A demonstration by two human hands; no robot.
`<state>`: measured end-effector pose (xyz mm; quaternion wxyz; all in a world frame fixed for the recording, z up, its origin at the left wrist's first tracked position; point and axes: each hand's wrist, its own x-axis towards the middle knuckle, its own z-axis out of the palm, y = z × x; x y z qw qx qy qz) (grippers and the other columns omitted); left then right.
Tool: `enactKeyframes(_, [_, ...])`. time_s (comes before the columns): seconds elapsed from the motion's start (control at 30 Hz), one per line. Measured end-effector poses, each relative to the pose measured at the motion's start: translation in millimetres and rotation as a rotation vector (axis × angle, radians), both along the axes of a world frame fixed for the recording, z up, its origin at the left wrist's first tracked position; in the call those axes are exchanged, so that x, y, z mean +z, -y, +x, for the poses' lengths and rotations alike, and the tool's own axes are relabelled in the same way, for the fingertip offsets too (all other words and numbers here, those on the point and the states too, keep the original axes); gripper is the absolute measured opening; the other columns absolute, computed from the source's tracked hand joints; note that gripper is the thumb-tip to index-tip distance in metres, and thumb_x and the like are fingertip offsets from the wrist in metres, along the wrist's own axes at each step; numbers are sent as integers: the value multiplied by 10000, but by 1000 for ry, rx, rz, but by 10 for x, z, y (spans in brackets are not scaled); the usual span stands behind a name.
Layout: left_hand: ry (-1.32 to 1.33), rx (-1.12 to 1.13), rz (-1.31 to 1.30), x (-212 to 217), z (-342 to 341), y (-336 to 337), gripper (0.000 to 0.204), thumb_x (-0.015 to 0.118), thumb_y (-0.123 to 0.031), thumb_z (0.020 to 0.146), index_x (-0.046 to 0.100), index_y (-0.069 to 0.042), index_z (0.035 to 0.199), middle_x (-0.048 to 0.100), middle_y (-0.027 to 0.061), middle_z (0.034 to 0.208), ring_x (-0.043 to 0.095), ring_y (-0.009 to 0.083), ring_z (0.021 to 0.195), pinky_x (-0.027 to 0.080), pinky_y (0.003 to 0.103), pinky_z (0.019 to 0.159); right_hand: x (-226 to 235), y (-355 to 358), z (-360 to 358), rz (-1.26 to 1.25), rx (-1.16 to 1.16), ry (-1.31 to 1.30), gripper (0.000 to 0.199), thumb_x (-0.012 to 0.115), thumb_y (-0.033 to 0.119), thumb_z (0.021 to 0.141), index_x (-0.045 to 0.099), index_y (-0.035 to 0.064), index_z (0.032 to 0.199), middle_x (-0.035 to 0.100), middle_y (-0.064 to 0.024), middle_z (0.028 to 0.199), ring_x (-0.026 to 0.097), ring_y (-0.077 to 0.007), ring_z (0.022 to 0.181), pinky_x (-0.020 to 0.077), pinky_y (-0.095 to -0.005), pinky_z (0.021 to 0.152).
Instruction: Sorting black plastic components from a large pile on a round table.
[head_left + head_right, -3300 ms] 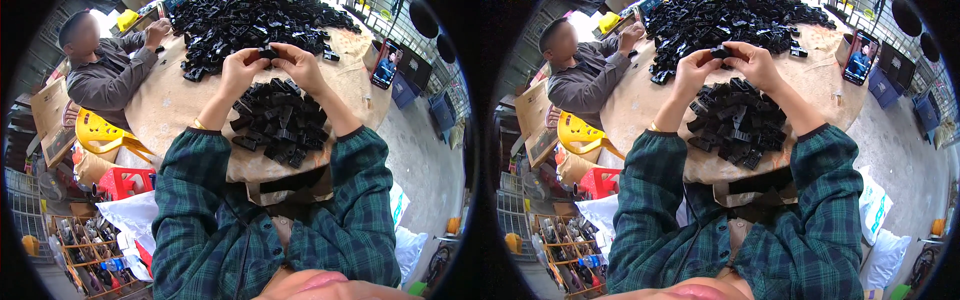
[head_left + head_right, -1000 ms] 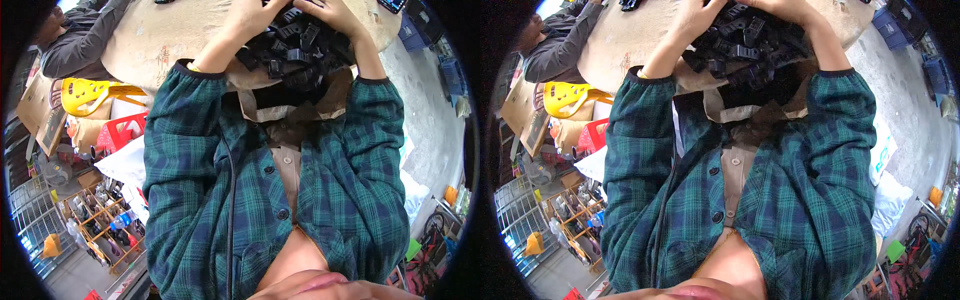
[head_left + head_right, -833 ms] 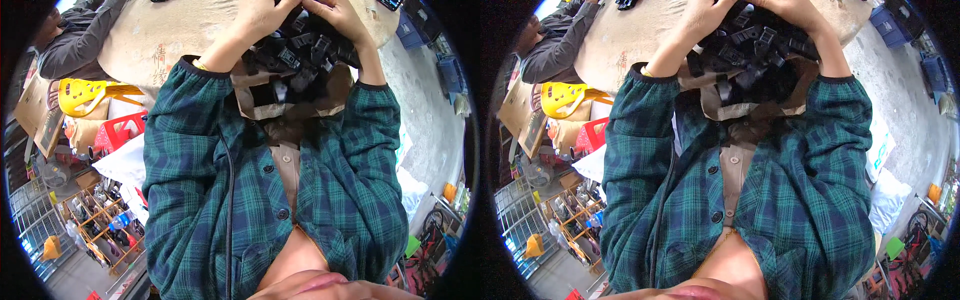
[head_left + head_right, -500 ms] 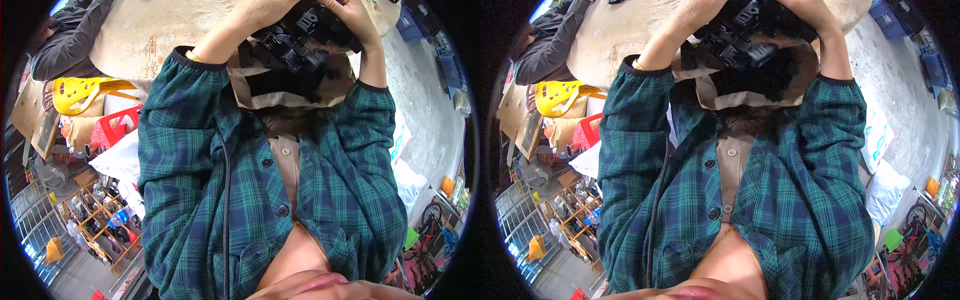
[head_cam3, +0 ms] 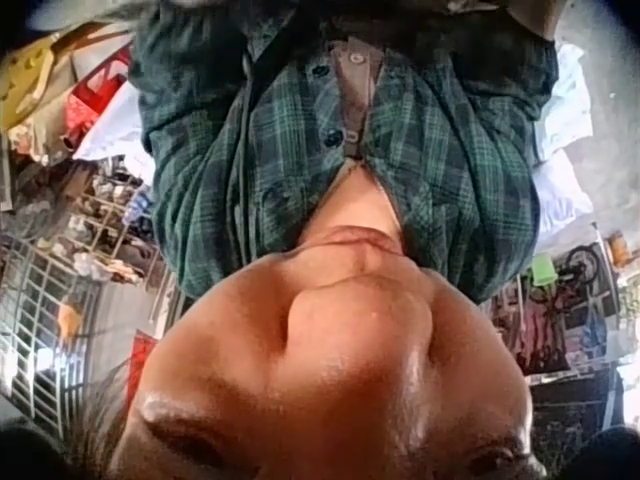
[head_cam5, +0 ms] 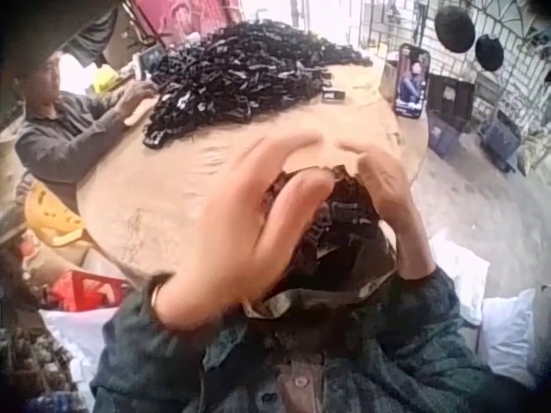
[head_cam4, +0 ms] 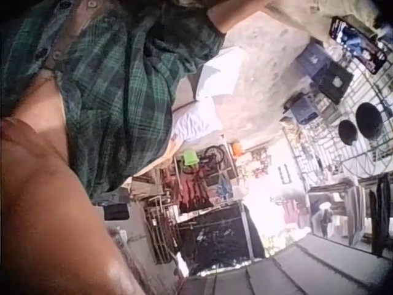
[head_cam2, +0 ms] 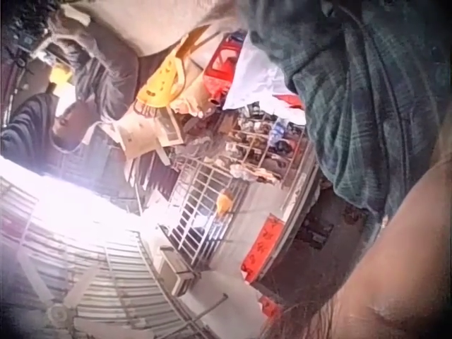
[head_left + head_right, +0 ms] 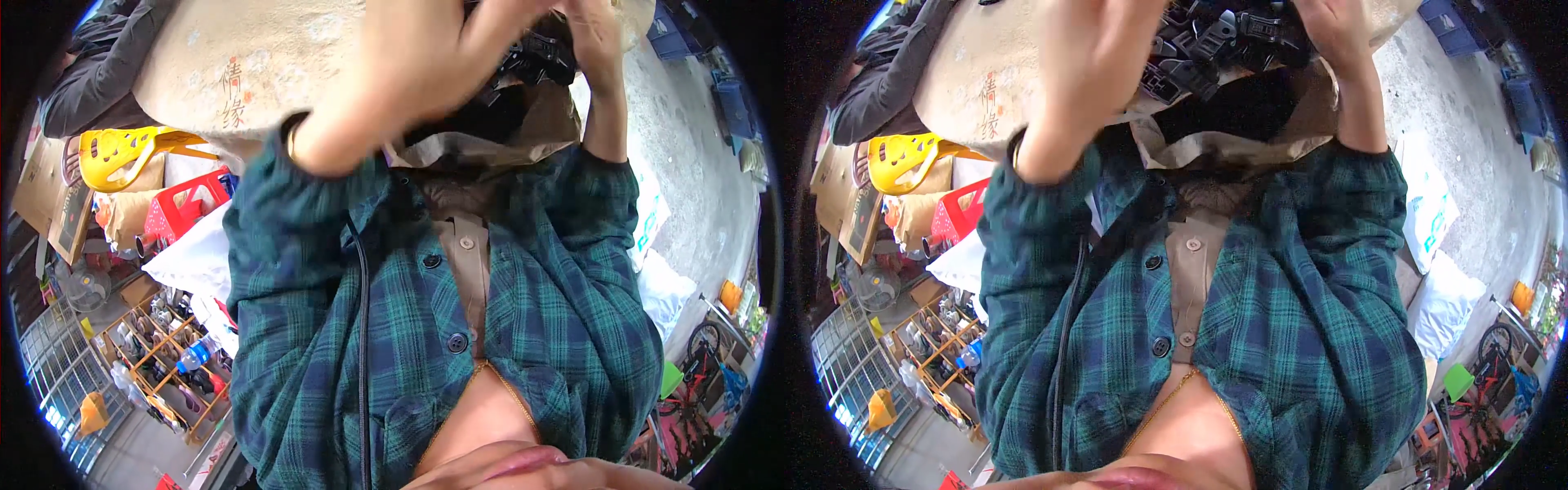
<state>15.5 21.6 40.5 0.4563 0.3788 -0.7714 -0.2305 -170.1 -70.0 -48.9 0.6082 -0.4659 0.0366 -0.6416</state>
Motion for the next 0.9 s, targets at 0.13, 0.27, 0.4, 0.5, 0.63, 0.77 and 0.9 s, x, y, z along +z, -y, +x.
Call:
enactKeyframes(0.13, [249, -511, 224, -167, -148, -661, 151, 634, -137, 757, 568, -8, 802, 599, 121, 805, 593, 289, 728, 487, 369, 650, 170, -488, -600, -438, -809, -637, 251, 427, 156, 892, 596, -30, 895, 612, -161, 905, 584, -229, 802, 461, -327, 749])
enactKeyframes(0.27, [629, -332, 321, -1402, 95, -654, 540, 637, -208, 740, 449, 8, 1198, 479, 214, 1166, 428, 374, 1121, 359, 395, 950, -226, -1024, -261, -725, -550, -1114, 47, 611, 61, 722, 610, 16, 735, 607, -117, 722, 588, -252, 656, 464, -317, 594])
enactKeyframes(0.4, [522, -379, 637, -1495, 167, -501, 528, 649, -251, 743, 483, 30, 1159, 529, 225, 1104, 491, 360, 1060, 386, 381, 924, -549, -1418, -153, -488, -349, -1193, 97, 660, 38, 661, 632, 20, 751, 639, -116, 827, 616, -271, 778, 487, -347, 673])
enactKeyframes(0.5, [736, -679, 757, -1097, 161, -296, 484, 644, -265, 760, 516, 27, 1124, 558, 223, 1058, 522, 348, 1015, 417, 371, 873, -537, -1439, -242, -414, -327, -1277, 131, 665, 47, 669, 639, 20, 795, 630, -122, 896, 604, -282, 859, 482, -369, 752])
enactKeyframes(0.63, [474, -637, 489, -443, 520, -485, 425, 616, -290, 788, 546, 22, 1068, 584, 203, 1026, 557, 350, 939, 450, 379, 812, -781, -1330, -320, -277, -214, -1479, 234, 660, 125, 717, 627, 29, 928, 612, -135, 968, 577, -312, 901, 470, -371, 766])
enactKeyframes(0.77, [-239, -354, 509, -423, 1224, -767, 308, 571, -278, 831, 614, 27, 807, 622, 158, 789, 601, 260, 776, 473, 334, 686, -1182, -1566, -475, -226, 73, -1816, 262, 605, 222, 778, 620, 52, 976, 602, -143, 984, 560, -319, 922, 456, -382, 796])
enactKeyframes(0.9, [-718, 434, 649, -1139, 1818, -1510, 348, 463, -273, 875, 504, -52, 610, 501, 34, 578, 447, 128, 526, 367, 270, 504, -1192, -1634, -280, -311, 202, -1585, 243, 562, 190, 792, 624, 53, 983, 607, -131, 981, 561, -323, 924, 450, -397, 800])
